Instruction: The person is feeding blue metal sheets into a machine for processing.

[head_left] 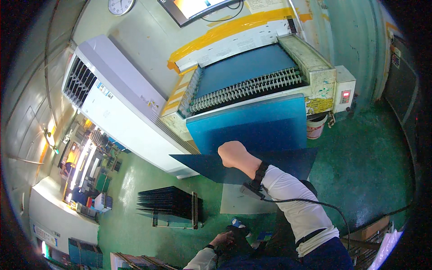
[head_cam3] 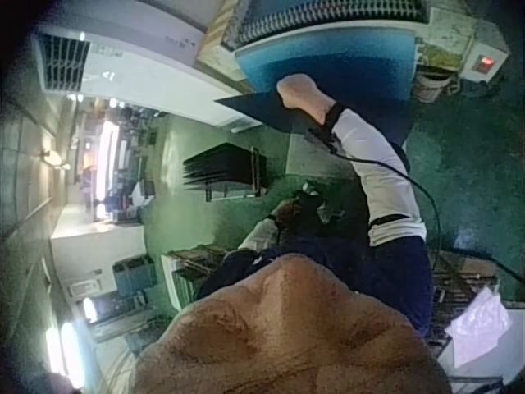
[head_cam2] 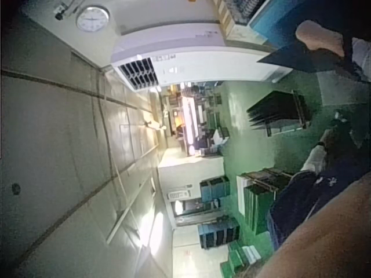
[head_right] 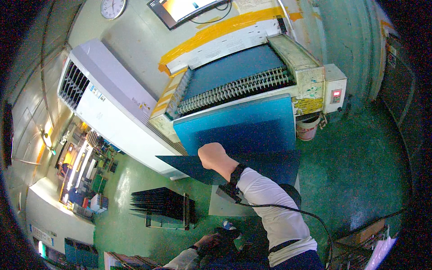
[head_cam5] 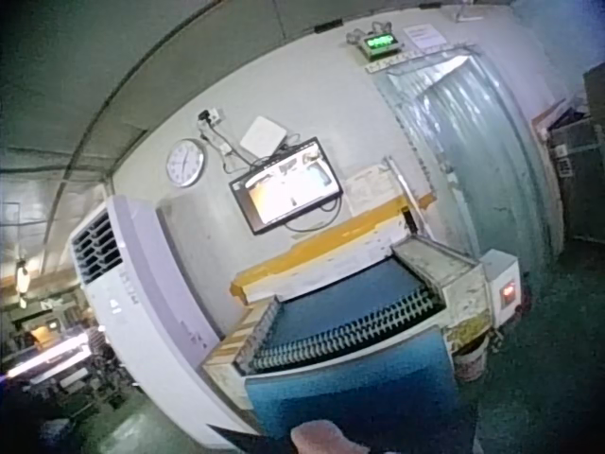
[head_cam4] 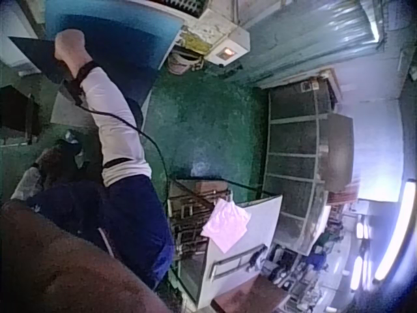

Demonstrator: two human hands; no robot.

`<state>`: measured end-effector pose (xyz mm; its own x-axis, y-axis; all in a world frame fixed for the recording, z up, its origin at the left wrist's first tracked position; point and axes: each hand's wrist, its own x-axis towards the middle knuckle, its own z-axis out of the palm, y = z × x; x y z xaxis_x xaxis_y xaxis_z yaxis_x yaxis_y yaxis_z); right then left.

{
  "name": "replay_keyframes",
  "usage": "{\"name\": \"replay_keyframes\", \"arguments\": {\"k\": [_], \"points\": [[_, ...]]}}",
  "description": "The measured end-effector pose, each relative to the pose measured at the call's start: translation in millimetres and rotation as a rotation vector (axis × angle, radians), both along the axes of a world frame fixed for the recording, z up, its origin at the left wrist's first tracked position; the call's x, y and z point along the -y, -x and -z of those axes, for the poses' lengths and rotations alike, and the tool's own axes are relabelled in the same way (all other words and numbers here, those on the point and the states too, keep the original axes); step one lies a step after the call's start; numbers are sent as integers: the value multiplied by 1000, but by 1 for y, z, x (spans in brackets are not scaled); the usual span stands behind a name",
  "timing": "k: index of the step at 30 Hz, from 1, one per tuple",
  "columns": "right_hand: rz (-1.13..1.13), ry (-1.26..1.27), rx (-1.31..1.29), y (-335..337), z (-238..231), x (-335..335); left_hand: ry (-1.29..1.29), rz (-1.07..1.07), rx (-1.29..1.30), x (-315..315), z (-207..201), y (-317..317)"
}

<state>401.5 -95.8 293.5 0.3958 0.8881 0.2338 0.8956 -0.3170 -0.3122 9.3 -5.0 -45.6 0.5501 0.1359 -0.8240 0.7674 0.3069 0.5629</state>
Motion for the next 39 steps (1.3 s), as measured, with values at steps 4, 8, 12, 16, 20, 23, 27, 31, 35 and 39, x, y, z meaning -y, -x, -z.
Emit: {"name": "replay_keyframes", "arguments": {"k": [4,8,12,16,20,23,27,31,35,39], "points": [[-16,-1,0,7,-8,-6,364,-203,42,-32,56,33],[-5,-26,-11,5,-2,-5,331,-165,112,-33,67,33],[5,-23,-15,0,2,-3,184,9,186,-24,53,24],[-3,-40,-13,4,-2,-5,4,122,256,-24,48,27],[6,-32,-9,1,0,-4,-204,250,249,-12,25,15],[-5,-45,-1,3,-2,-5,119,-149,10,-12,21,14],[2,-48,0,1,2,-4,19,-79,13,-3,14,6],[-9,-61,7,3,-1,-4,-194,137,163,-8,27,15],[-6,-35,-15,5,-4,-5,127,-166,32,-11,30,18],[8,-15,-20,1,0,-3,104,-196,-58,-2,13,4]]}}
